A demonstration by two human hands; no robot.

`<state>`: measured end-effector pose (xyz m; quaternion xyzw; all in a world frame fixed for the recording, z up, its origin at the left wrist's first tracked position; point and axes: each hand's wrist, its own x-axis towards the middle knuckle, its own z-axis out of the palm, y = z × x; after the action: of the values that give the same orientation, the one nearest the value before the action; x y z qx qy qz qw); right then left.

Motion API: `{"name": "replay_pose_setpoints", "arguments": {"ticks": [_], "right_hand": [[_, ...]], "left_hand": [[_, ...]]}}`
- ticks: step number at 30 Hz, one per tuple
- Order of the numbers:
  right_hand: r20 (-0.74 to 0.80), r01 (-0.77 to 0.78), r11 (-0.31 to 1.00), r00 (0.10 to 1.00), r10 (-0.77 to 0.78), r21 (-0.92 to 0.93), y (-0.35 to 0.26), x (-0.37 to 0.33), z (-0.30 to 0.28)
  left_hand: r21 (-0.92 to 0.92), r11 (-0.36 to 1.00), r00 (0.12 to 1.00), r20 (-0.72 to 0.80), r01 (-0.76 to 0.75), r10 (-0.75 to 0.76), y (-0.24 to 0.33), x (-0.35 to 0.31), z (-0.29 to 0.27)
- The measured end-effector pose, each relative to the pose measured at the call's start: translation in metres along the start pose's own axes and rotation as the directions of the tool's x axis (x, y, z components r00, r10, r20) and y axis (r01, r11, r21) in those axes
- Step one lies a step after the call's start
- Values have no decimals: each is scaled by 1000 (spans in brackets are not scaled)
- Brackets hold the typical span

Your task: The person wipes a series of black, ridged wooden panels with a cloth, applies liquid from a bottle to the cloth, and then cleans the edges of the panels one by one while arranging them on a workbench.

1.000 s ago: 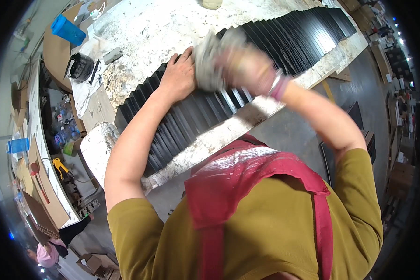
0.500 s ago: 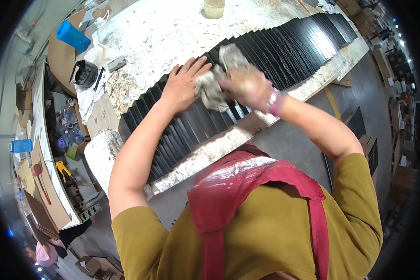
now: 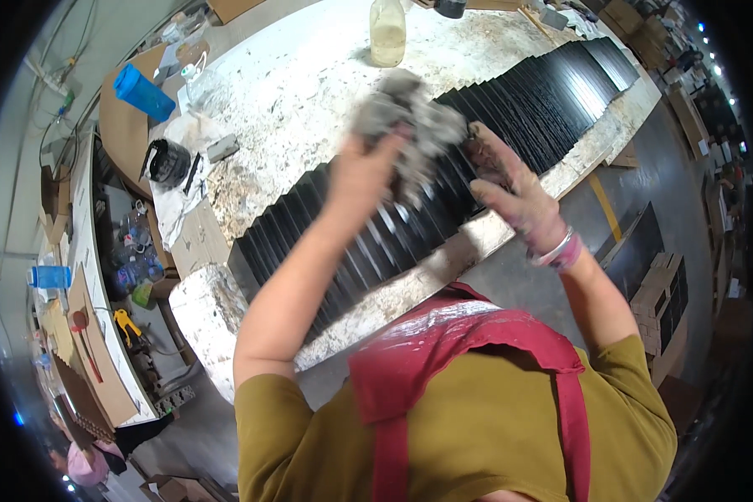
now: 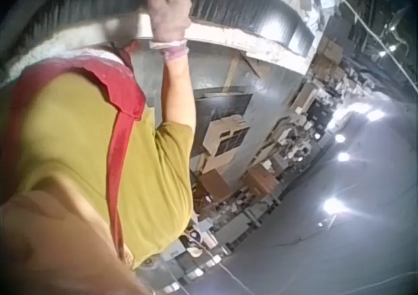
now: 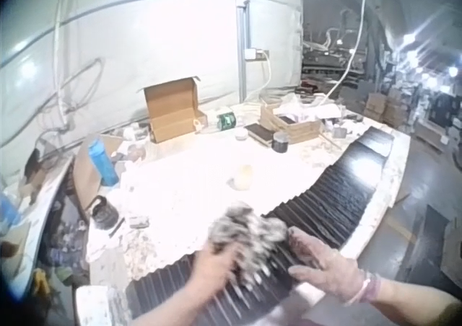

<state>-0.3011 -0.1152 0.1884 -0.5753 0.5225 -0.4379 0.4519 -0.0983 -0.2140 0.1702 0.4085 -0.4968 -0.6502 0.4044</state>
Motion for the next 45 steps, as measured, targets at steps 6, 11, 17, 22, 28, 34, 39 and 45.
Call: {"name": "replay_pose_setpoints", "arguments": {"ticks": [6,11,17,22,28,34,39,45], "right_hand": [[67,42,245,994,92,-969,63,14,44],[86,126,346,988,-129,-930,69,7,51],[49,92,424,993,-112,-901,68,10,45],[61,112,446,990,-127,-888,59,11,48],[-391,34,985,915,-98,-168,51,49,-14],[-223,255,890,958,-179,378,53,89,-64],[102,412,456,819,-565,-789,39,48,0],[529,368,611,843,99,-701,29,-41,-45]], "left_hand": [[818,211,845,508,-535,170,-25,29,0],[780,304,838,512,-546,190,-44,113,-43],[619,192,646,700,-761,304,-31,109,2],[669,669,903,429,-325,10,-48,164,-23],[5,998,950,307,-63,58,9,122,23],[190,919,902,337,-346,270,-8,88,23],[878,-126,857,479,-463,189,-85,97,-12],[824,-32,804,559,-565,205,-86,95,1]]}}
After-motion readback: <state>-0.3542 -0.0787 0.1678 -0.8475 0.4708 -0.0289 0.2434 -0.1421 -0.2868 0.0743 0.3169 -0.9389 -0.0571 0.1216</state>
